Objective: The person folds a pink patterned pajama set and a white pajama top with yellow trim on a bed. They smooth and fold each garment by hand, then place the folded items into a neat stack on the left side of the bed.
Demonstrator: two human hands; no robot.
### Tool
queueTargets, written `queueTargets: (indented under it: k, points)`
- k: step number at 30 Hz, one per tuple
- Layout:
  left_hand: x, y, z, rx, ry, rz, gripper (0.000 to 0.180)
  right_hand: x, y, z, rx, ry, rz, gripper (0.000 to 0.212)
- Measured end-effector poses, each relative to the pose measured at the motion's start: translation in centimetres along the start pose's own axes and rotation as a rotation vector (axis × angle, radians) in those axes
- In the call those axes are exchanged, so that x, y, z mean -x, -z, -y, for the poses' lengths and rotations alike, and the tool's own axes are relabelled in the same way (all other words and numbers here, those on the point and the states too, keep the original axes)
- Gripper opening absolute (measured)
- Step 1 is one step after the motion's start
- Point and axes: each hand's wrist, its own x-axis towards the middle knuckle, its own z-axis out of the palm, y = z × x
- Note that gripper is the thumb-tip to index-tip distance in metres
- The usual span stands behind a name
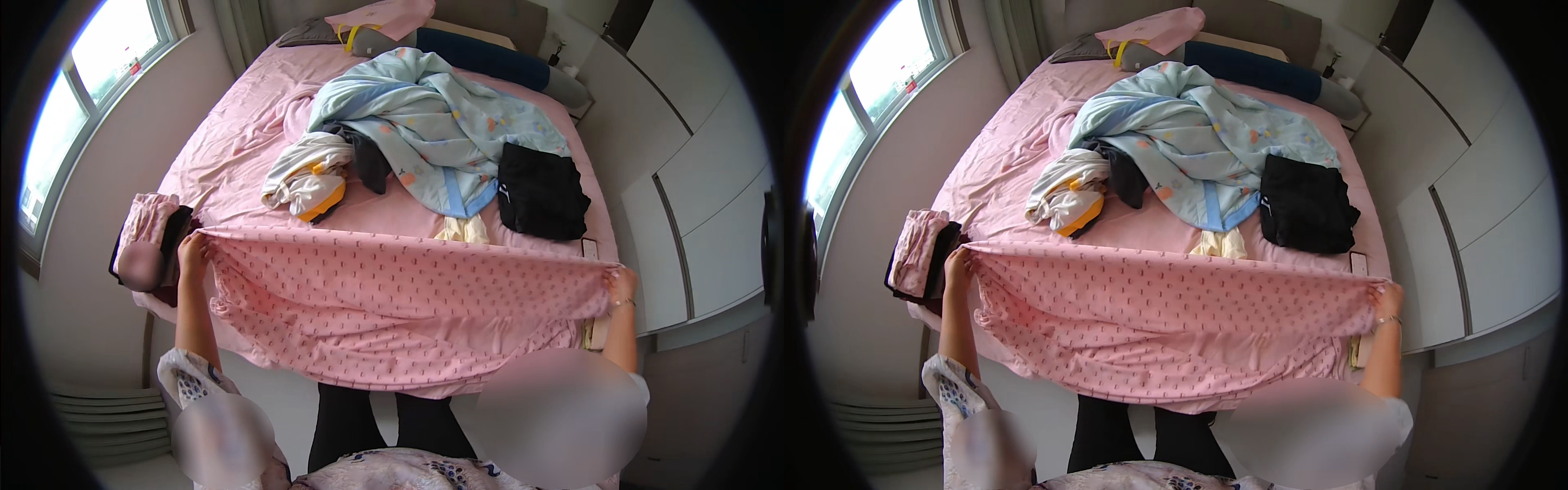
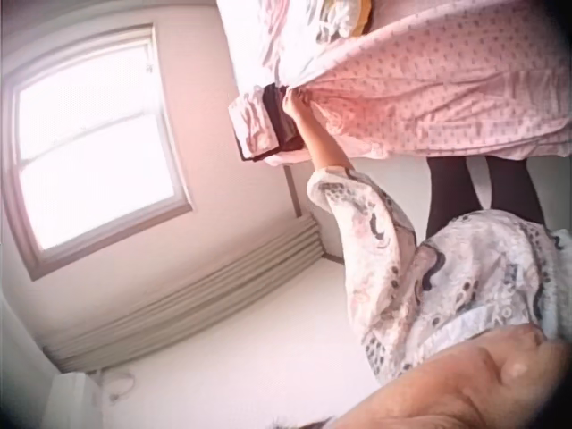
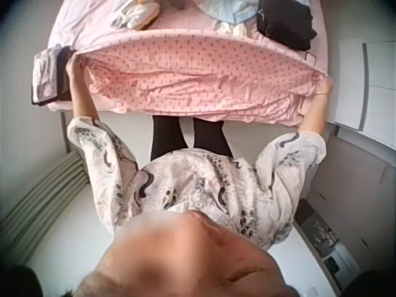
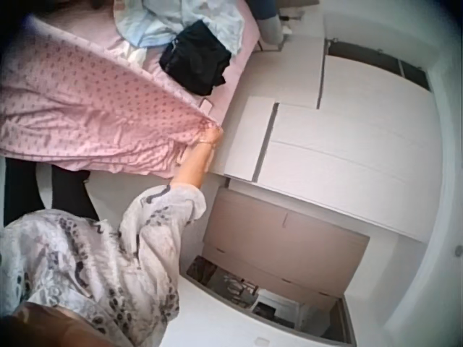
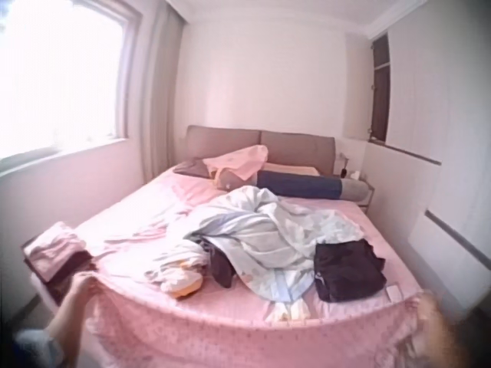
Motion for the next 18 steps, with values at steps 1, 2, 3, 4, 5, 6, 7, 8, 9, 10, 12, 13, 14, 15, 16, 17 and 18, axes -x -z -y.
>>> queueTargets:
  k: [1, 2, 3, 4, 5, 6, 7, 8, 9, 10, 12, 13, 14, 15, 16, 17, 18]
  points:
    - [-1.1, -1.8, 0.7, -0.044, 0.055, 0.046, 0.017, -2.2, -0.2, -0.8, -0.056, -0.008, -0.005, 0.031]
    - [-1.6, -2.3, 2.0, -0.021, 0.045, 0.027, 0.030, -3.8, -2.3, -2.3, -0.101, -0.034, 0.012, 0.039]
    - [-2.7, -3.1, 4.1, 0.003, 0.038, 0.020, 0.043, -5.5, -3.4, -4.6, -0.049, 0.069, 0.025, 0.044]
    - [-4.2, -2.5, 6.7, -0.017, 0.048, 0.109, 0.064, -6.6, -4.7, -6.2, 0.006, 0.171, 0.045, 0.049]
    - [-4.1, -1.7, 8.4, -0.009, 0.042, 0.113, 0.068, -3.5, -9.2, -6.2, 0.059, 0.161, 0.025, 0.057]
    - [-3.7, -3.0, 9.6, 0.022, 0.018, 0.114, 0.068, -3.0, -9.3, -7.2, 0.129, 0.290, 0.083, 0.056]
    - [-3.2, -4.0, 10.7, 0.053, -0.007, 0.110, 0.069, -3.4, -9.0, -8.7, 0.202, 0.416, 0.147, 0.056]
    - [-2.5, -4.3, 11.4, -0.008, -0.044, 0.124, 0.068, -3.8, -8.0, -10.5, 0.221, 0.452, 0.196, 0.055]
    - [-2.2, -3.7, 11.5, -0.008, -0.140, 0.142, 0.068, -3.4, -7.5, -11.9, 0.238, 0.482, 0.260, 0.055]
    - [-1.4, -3.3, 12.0, -0.055, -0.201, 0.039, 0.065, -2.5, -6.1, -12.9, 0.287, 0.426, 0.291, 0.053]
    - [1.6, -2.5, 11.0, -0.117, -0.307, -0.065, 0.057, 1.0, -4.3, -12.9, 0.236, 0.282, 0.257, 0.050]
    - [2.4, -1.0, 11.0, -0.131, -0.349, -0.058, 0.052, 2.9, -3.6, -13.2, 0.203, 0.209, 0.243, 0.049]
    - [3.1, 0.7, 11.4, -0.061, -0.306, -0.026, 0.040, 3.4, -1.6, -13.9, 0.183, 0.200, 0.272, 0.046]
    - [4.7, 1.3, 11.0, -0.107, -0.179, 0.050, 0.027, 3.5, 1.3, -14.5, 0.161, 0.193, 0.294, 0.044]
    - [6.9, 1.3, 10.5, -0.116, -0.259, 0.077, 0.020, 4.4, 2.4, -14.7, 0.205, 0.170, 0.259, 0.041]
    - [8.9, 1.1, 9.8, -0.136, -0.208, 0.065, 0.018, 5.5, 3.5, -14.4, 0.248, 0.150, 0.226, 0.039]
    - [10.0, 1.4, 9.9, -0.097, -0.191, 0.074, 0.017, 5.8, 5.1, -14.5, 0.234, 0.153, 0.225, 0.036]
